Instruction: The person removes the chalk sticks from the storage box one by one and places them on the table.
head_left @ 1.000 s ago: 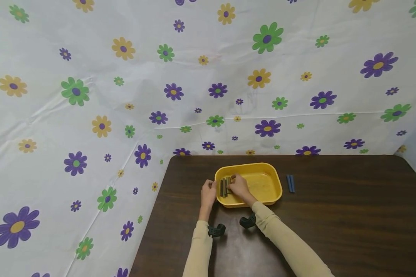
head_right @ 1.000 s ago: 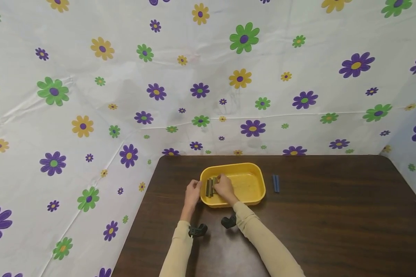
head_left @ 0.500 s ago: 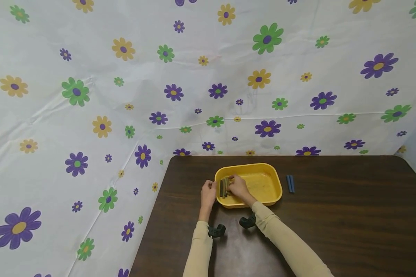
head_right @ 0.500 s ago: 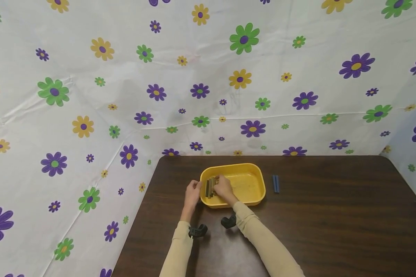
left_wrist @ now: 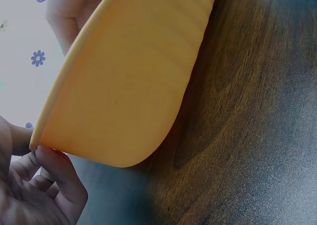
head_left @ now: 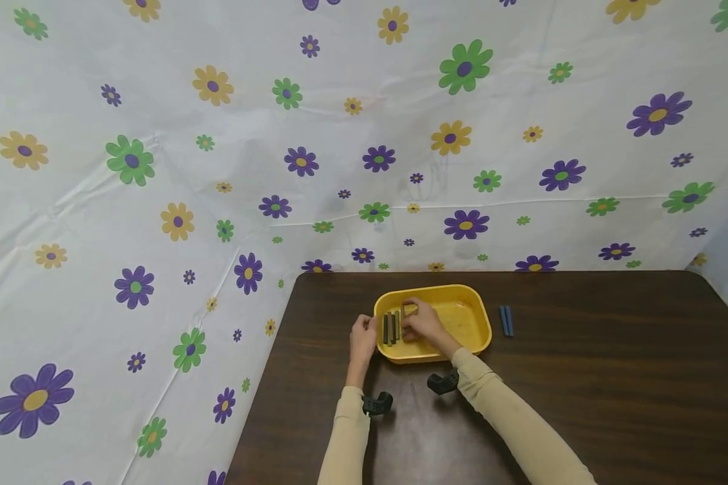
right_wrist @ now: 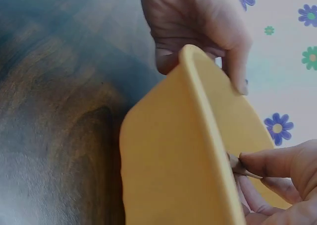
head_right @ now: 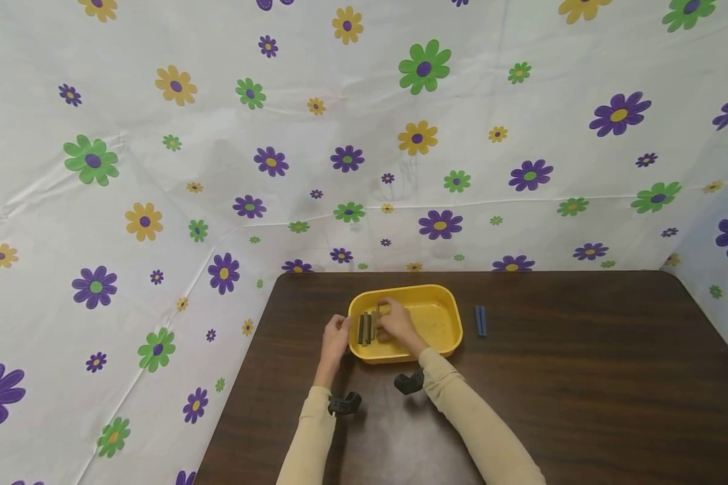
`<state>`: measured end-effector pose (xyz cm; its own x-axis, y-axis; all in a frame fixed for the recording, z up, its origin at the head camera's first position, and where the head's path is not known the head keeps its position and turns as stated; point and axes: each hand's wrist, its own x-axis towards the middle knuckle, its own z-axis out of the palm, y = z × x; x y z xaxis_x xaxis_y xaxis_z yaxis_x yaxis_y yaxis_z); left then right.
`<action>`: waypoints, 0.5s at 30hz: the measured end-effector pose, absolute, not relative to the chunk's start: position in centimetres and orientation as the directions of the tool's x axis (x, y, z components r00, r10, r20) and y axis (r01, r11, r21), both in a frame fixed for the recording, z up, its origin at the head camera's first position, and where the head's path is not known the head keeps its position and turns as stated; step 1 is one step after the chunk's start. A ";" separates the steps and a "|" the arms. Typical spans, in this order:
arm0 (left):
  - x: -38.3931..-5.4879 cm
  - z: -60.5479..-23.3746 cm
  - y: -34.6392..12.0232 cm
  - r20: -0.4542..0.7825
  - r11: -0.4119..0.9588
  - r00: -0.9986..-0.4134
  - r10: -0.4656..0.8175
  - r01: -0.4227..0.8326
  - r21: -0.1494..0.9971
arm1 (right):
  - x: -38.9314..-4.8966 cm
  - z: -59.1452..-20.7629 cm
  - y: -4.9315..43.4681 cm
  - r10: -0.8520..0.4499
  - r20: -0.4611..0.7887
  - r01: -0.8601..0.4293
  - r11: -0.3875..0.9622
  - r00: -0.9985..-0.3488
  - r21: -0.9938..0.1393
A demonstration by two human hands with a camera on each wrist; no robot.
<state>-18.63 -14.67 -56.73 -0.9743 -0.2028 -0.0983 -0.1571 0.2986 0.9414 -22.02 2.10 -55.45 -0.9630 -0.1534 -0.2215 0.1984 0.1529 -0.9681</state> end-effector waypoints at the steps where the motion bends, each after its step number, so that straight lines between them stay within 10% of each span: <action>1: -18.6 -56.7 -14.7 -0.099 0.299 -0.974 -0.205 -0.159 0.941 | -22.1 -55.3 2.3 -0.147 -0.225 0.201 0.165 -0.963 -0.966; 15: -18.7 -56.7 -14.6 -0.123 0.298 -0.968 -0.218 -0.186 0.936 | -22.2 -54.5 6.3 -0.179 -0.265 0.260 0.051 -0.948 -0.964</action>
